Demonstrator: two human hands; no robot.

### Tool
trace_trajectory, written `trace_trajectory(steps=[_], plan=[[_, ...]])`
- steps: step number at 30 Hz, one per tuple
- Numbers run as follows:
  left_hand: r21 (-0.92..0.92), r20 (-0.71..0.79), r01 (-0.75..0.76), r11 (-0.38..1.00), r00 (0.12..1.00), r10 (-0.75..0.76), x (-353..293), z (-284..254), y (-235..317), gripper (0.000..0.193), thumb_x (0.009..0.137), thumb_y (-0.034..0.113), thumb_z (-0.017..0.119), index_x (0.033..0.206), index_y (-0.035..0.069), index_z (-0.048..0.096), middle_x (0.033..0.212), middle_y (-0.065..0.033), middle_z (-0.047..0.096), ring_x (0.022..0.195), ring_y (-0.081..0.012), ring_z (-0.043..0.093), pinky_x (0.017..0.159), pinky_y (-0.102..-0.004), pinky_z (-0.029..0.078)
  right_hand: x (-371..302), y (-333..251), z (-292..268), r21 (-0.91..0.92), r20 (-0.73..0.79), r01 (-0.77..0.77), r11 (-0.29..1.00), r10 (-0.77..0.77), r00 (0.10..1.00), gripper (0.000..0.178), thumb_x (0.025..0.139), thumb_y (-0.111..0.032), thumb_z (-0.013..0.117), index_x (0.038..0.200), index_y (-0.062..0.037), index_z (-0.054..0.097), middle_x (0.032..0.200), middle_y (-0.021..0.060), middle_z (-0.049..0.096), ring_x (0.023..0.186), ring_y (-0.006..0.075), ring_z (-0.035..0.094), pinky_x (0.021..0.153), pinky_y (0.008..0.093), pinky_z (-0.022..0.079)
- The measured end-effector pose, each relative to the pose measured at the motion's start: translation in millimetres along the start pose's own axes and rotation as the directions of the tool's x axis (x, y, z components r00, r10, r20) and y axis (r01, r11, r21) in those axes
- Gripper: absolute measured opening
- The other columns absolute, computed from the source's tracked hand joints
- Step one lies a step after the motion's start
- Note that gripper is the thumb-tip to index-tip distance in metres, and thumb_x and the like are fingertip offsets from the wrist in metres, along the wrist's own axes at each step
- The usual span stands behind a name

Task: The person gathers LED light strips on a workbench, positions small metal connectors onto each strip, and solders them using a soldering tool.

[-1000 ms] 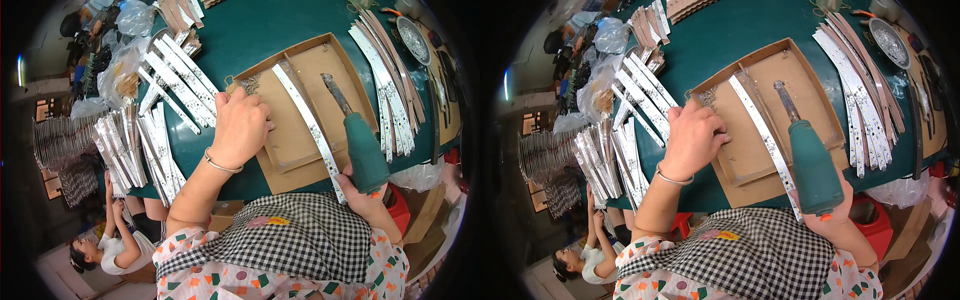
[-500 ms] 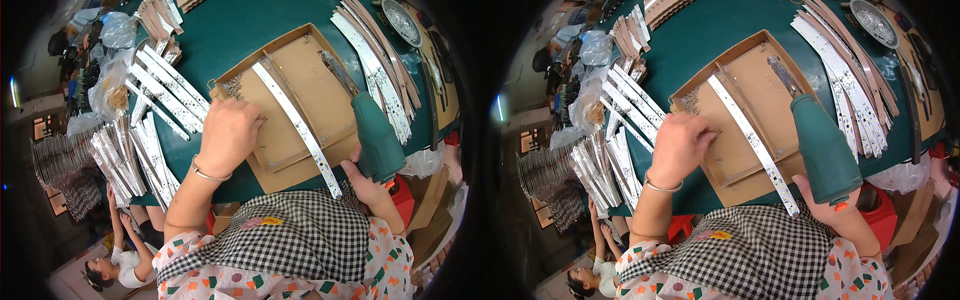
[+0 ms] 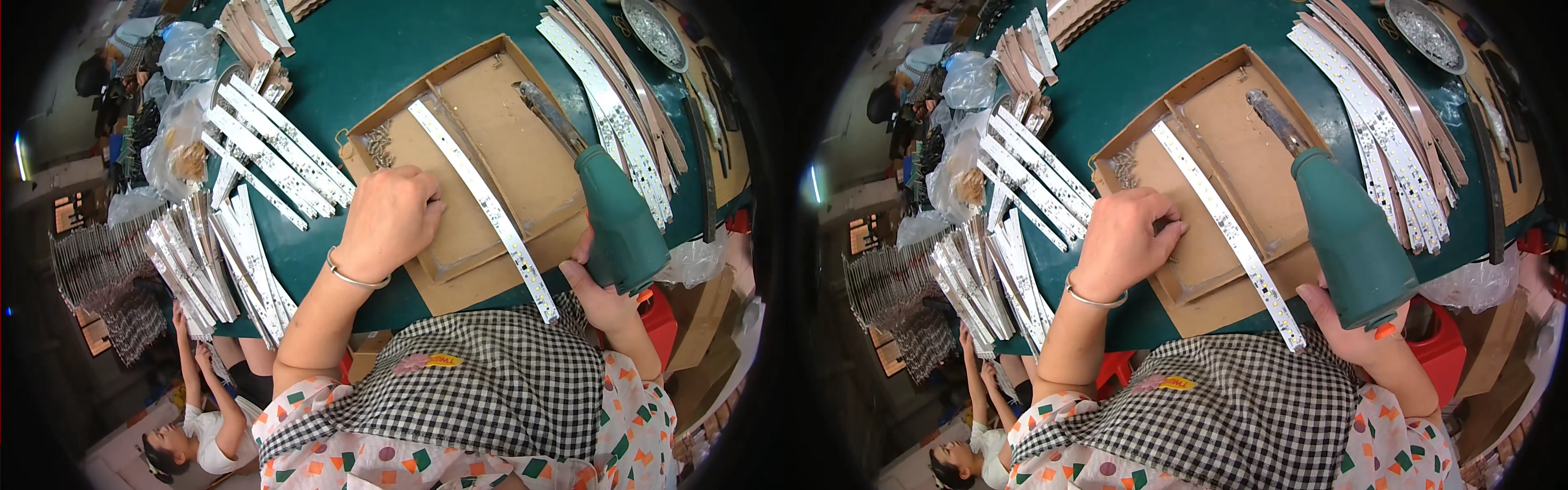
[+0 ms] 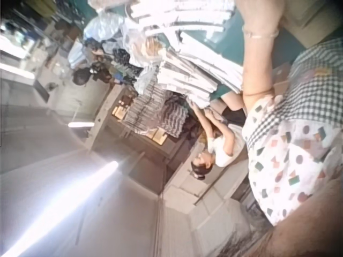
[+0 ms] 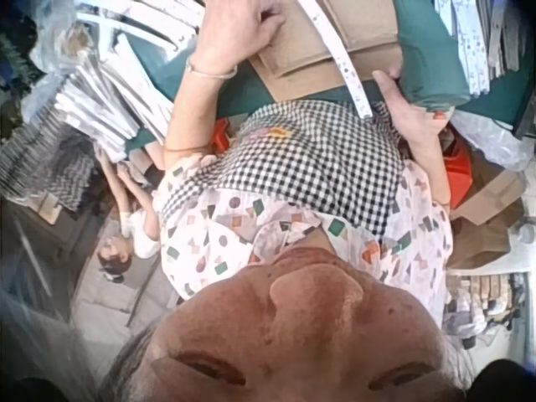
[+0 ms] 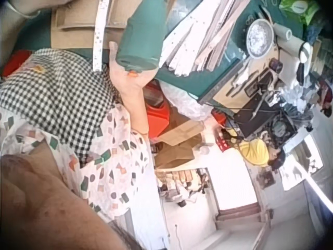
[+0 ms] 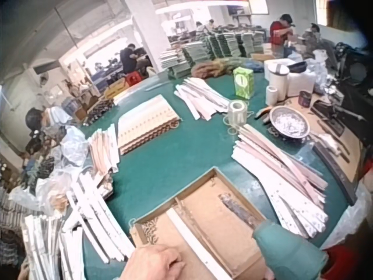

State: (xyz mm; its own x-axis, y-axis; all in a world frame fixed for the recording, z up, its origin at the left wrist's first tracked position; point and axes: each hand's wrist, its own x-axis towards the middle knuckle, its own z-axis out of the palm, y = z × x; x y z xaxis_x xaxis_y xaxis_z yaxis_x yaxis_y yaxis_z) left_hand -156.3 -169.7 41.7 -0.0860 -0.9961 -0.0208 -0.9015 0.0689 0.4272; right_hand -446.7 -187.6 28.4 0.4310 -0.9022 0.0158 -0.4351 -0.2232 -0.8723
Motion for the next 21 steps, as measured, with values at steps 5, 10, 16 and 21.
trace_trajectory(steps=[5,10,16,21], plan=[[-0.09,-0.016,0.052,0.995,0.998,-0.053,-1,-8,9,0.008,0.07,0.005,0.074,0.075,0.003,0.067,0.069,-0.0067,0.065,0.058,-0.0175,0.064,0.056,-0.0273,0.05,-10,17,-4,0.196,0.091,-0.016,0.98,-0.002,0.996,0.048,0.082,0.008,0.067,0.125,-0.0011,0.048,0.091,0.0009,0.051,0.083,0.0113,0.049,0.077,0.0264,0.044],[-0.618,0.036,0.206,0.759,0.971,-0.235,-1,1,15,0.01,0.086,0.0,0.067,0.095,-0.003,0.07,0.083,-0.0045,0.069,0.069,-0.0094,0.064,0.068,-0.0242,0.055,-1,2,2,0.297,-0.08,-0.036,0.954,0.063,0.995,0.027,0.074,0.001,0.078,0.093,-0.0028,0.059,0.081,0.0028,0.059,0.071,0.0134,0.058,0.063,0.0274,0.049],[-0.851,0.238,0.311,0.423,0.947,-0.217,-4,2,15,0.012,0.092,0.0,0.062,0.101,-0.005,0.067,0.088,-0.0074,0.068,0.078,-0.0127,0.065,0.073,-0.0244,0.054,-2,4,-4,0.206,-0.083,0.035,0.978,-0.018,0.996,0.025,0.074,0.0,0.079,0.09,-0.0024,0.06,0.079,0.0035,0.061,0.068,0.0137,0.058,0.061,0.0274,0.048],[-0.9,0.303,0.35,0.259,0.931,-0.205,-4,6,18,0.011,0.09,0.0,0.064,0.1,-0.006,0.065,0.085,-0.0079,0.067,0.077,-0.0136,0.065,0.07,-0.0238,0.054,-6,12,-8,0.243,0.071,0.004,0.97,-0.022,0.997,0.042,0.08,0.009,0.068,0.118,-0.0008,0.052,0.091,0.0021,0.052,0.082,0.011,0.051,0.074,0.0266,0.045]])
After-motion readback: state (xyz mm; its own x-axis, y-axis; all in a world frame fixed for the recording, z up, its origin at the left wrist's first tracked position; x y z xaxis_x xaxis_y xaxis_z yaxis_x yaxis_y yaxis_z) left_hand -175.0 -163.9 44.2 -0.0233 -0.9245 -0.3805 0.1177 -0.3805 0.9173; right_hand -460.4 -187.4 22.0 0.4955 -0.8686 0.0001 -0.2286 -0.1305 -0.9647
